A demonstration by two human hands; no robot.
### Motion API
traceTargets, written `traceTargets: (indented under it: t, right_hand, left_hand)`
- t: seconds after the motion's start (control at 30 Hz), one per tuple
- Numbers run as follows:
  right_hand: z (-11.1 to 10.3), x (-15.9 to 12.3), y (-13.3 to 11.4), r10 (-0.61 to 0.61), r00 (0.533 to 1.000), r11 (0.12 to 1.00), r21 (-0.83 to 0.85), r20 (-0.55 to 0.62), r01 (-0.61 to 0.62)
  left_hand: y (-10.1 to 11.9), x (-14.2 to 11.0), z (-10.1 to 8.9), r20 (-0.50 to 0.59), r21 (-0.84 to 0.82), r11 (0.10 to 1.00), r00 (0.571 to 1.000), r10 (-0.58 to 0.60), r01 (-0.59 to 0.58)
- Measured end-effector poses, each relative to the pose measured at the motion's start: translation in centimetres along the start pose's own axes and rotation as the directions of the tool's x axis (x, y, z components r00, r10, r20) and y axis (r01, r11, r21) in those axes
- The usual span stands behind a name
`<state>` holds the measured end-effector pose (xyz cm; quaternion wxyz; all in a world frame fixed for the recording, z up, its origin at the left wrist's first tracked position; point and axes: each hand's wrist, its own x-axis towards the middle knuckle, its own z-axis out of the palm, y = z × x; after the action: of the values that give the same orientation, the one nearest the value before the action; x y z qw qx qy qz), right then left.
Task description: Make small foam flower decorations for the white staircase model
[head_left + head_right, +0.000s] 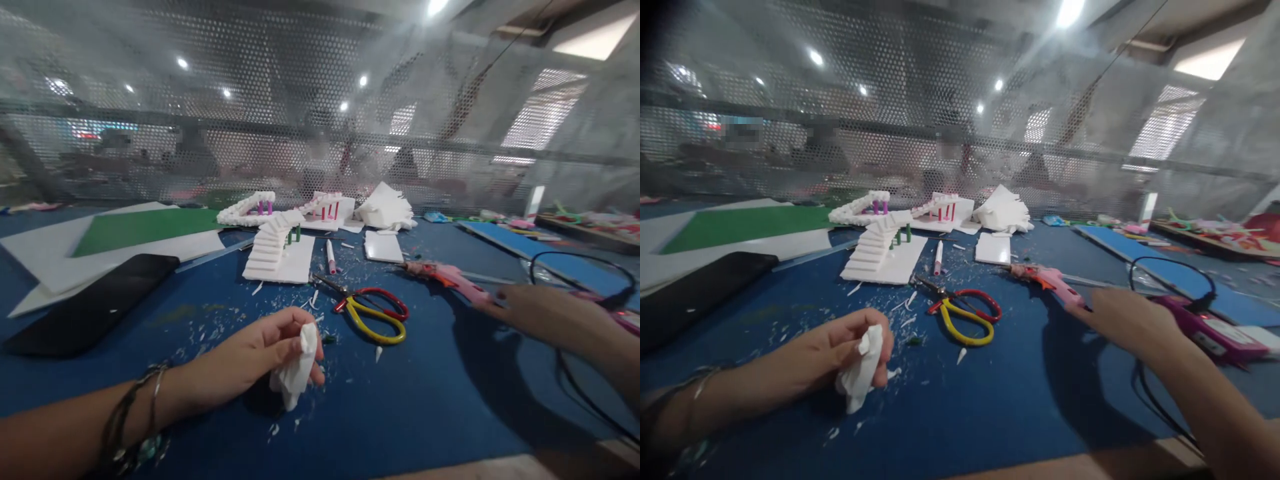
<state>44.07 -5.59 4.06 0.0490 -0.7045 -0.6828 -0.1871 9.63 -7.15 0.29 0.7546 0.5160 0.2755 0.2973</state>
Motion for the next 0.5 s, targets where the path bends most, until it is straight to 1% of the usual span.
traceTargets:
  t: [0.03, 0.1, 0.17, 0.23, 0.33, 0.43, 0.5]
  right_hand:
    - [0.5, 0.2, 0.2, -0.023, 0.998, 1.0, 0.015, 0.056, 0.022]
    - [1.1, 0.7, -0.2, -0.054, 0.991, 0.998, 0.028, 0.119, 0.051]
    - [1.5, 1.5, -0.9, -0.059, 0.99, 0.998, 0.027, 0.129, 0.056]
    - [1.8, 2.4, -1.4, -0.042, 0.992, 0.999, 0.025, 0.12, 0.039]
    - [2.0, 3.4, -1.3, -0.003, 0.996, 0.999, 0.051, 0.088, -0.002]
    - [1.1, 4.1, -1.4, 0.034, 0.999, 0.993, 0.108, 0.022, -0.036]
    - [0.0, 4.3, -2.3, 0.051, 0.998, 0.989, 0.144, -0.041, -0.044]
  left_hand:
    - [0.1, 0.2, -0.1, 0.018, -0.013, 1.0, 1.0, 0.008, -0.008]
    - [0.3, 0.6, -0.2, 0.049, -0.03, 0.999, 0.999, 0.025, -0.024]
    - [0.4, 1.2, -0.5, 0.071, -0.035, 0.999, 0.997, 0.037, -0.035]
    - [0.4, 1.8, -0.9, 0.084, -0.056, 0.997, 0.995, 0.057, -0.052]
    - [0.2, 2.4, -1.5, 0.081, -0.135, 0.988, 0.993, 0.089, -0.078]
    - [0.0, 2.7, -2.1, 0.127, -0.19, 0.98, 0.989, 0.08, -0.055]
    - [-0.1, 2.8, -2.5, 0.157, -0.223, 0.974, 0.984, 0.081, -0.044]
